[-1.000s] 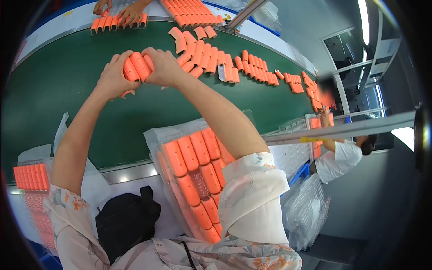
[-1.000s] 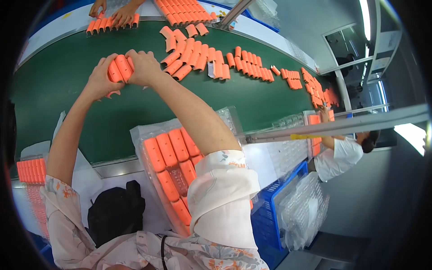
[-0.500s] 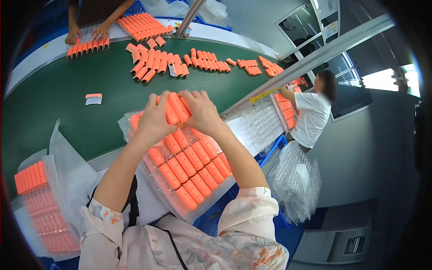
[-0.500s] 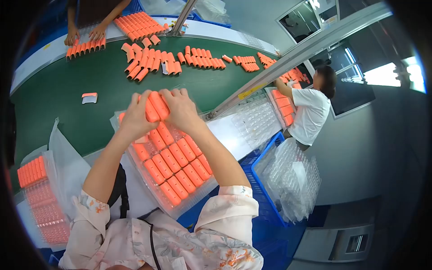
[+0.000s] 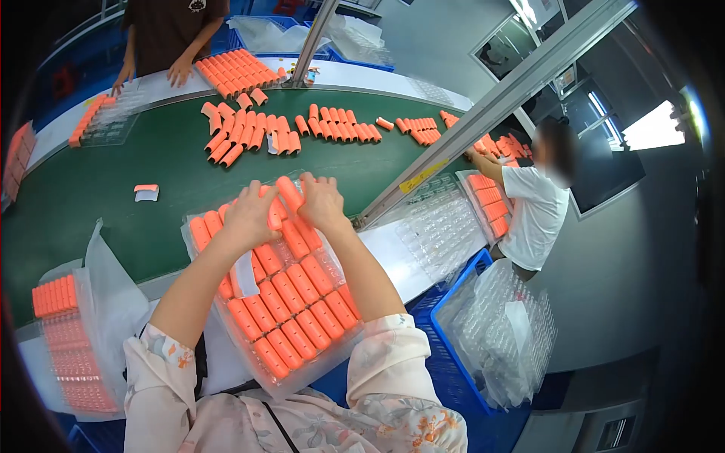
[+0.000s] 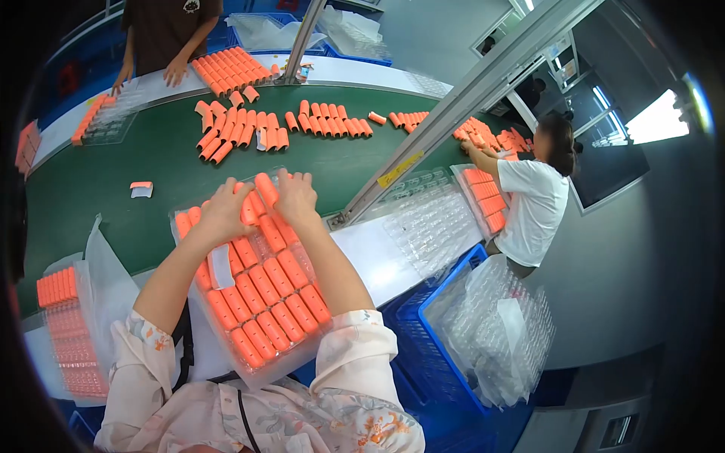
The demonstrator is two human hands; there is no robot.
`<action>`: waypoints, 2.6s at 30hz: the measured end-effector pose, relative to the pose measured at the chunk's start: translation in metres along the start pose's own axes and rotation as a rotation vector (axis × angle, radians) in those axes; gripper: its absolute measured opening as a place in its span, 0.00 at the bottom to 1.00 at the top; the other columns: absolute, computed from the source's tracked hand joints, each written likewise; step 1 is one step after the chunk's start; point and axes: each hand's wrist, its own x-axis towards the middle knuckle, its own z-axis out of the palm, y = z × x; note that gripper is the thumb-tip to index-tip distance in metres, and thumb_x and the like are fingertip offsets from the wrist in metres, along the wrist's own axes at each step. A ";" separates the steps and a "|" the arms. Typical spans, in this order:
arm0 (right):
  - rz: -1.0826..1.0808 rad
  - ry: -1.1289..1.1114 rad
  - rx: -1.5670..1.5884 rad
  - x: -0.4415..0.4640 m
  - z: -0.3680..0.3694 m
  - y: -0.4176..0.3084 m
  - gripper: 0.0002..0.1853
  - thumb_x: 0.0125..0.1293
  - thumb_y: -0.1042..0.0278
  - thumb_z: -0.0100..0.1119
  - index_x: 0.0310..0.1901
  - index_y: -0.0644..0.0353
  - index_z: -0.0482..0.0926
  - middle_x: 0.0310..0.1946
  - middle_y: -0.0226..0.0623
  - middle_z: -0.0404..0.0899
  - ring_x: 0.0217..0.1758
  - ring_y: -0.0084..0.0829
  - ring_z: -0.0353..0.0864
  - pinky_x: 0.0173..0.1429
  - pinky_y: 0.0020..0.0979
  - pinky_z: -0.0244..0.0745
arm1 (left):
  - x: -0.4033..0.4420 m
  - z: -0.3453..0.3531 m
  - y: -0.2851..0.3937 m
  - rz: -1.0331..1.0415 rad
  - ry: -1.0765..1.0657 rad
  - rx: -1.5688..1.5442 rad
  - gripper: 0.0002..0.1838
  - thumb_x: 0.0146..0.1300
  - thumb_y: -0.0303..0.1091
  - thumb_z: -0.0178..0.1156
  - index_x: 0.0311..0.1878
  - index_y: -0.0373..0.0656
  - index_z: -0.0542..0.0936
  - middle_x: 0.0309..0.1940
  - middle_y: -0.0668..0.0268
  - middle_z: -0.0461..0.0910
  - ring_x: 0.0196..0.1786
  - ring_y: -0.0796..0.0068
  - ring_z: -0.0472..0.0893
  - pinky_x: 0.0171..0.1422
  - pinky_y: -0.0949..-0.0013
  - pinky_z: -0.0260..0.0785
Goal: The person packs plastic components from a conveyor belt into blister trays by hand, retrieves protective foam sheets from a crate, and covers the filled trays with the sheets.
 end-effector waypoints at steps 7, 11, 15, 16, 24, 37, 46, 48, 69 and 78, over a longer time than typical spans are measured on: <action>0.004 -0.347 -0.031 0.010 -0.028 0.016 0.34 0.42 0.60 0.74 0.51 0.59 0.69 0.47 0.48 0.74 0.55 0.47 0.71 0.51 0.41 0.77 | 0.024 0.000 -0.002 -0.143 -0.108 0.174 0.43 0.36 0.49 0.75 0.59 0.50 0.69 0.51 0.60 0.63 0.58 0.62 0.68 0.50 0.56 0.74; -0.029 -0.365 0.114 0.016 -0.035 0.041 0.34 0.41 0.59 0.75 0.51 0.58 0.70 0.47 0.44 0.76 0.53 0.46 0.73 0.53 0.41 0.74 | 0.020 0.009 0.008 -0.105 0.001 0.178 0.42 0.38 0.49 0.74 0.59 0.49 0.69 0.51 0.60 0.62 0.55 0.62 0.68 0.47 0.57 0.75; -0.125 -0.104 0.151 0.027 -0.032 0.044 0.29 0.49 0.57 0.70 0.52 0.56 0.71 0.45 0.44 0.76 0.51 0.46 0.73 0.52 0.42 0.74 | 0.022 0.024 0.010 -0.076 -0.023 0.298 0.41 0.38 0.47 0.75 0.58 0.49 0.69 0.51 0.60 0.62 0.55 0.62 0.68 0.46 0.59 0.76; -0.142 -0.091 0.098 0.032 -0.021 0.041 0.27 0.52 0.58 0.68 0.52 0.56 0.71 0.44 0.44 0.75 0.51 0.46 0.73 0.51 0.41 0.74 | 0.026 0.019 0.013 -0.079 -0.036 0.299 0.41 0.37 0.46 0.75 0.57 0.49 0.69 0.50 0.60 0.61 0.56 0.62 0.68 0.45 0.59 0.76; -0.195 0.085 0.092 0.031 0.008 0.041 0.20 0.62 0.66 0.56 0.56 0.56 0.70 0.45 0.45 0.73 0.50 0.45 0.71 0.49 0.42 0.75 | 0.017 0.001 0.004 -0.157 0.035 0.151 0.37 0.37 0.38 0.74 0.55 0.51 0.71 0.49 0.61 0.62 0.56 0.60 0.69 0.50 0.56 0.73; -0.518 0.240 0.242 -0.032 0.014 0.053 0.22 0.61 0.68 0.56 0.58 0.55 0.69 0.49 0.35 0.71 0.53 0.39 0.69 0.48 0.42 0.66 | -0.009 0.017 0.057 -0.011 -0.166 0.062 0.46 0.41 0.47 0.74 0.64 0.47 0.64 0.60 0.58 0.64 0.62 0.58 0.69 0.55 0.52 0.72; -0.461 0.311 0.231 -0.047 -0.002 0.039 0.20 0.60 0.68 0.58 0.55 0.56 0.72 0.50 0.38 0.70 0.52 0.40 0.68 0.50 0.42 0.65 | -0.042 -0.048 0.016 0.004 0.055 -0.378 0.45 0.40 0.41 0.73 0.64 0.44 0.64 0.65 0.56 0.60 0.66 0.57 0.63 0.66 0.57 0.63; -0.558 0.232 0.369 -0.066 -0.015 0.020 0.20 0.61 0.67 0.58 0.56 0.57 0.71 0.53 0.39 0.69 0.54 0.41 0.67 0.51 0.40 0.66 | -0.059 -0.056 0.006 -0.095 -0.007 -0.526 0.42 0.42 0.37 0.71 0.63 0.45 0.64 0.64 0.57 0.61 0.66 0.57 0.62 0.67 0.58 0.60; -0.271 0.102 0.947 -0.148 -0.023 0.029 0.20 0.66 0.70 0.53 0.58 0.64 0.65 0.42 0.42 0.76 0.37 0.30 0.77 0.34 0.31 0.75 | -0.087 0.015 -0.002 0.375 0.086 0.027 0.25 0.40 0.18 0.62 0.47 0.43 0.73 0.55 0.64 0.70 0.65 0.57 0.63 0.68 0.54 0.55; 0.306 0.156 0.899 -0.175 -0.022 0.085 0.18 0.69 0.60 0.52 0.55 0.61 0.68 0.32 0.42 0.79 0.31 0.33 0.81 0.33 0.33 0.75 | -0.070 0.011 0.023 0.361 -0.004 -0.051 0.25 0.47 0.18 0.57 0.52 0.45 0.73 0.59 0.63 0.68 0.65 0.58 0.64 0.69 0.55 0.53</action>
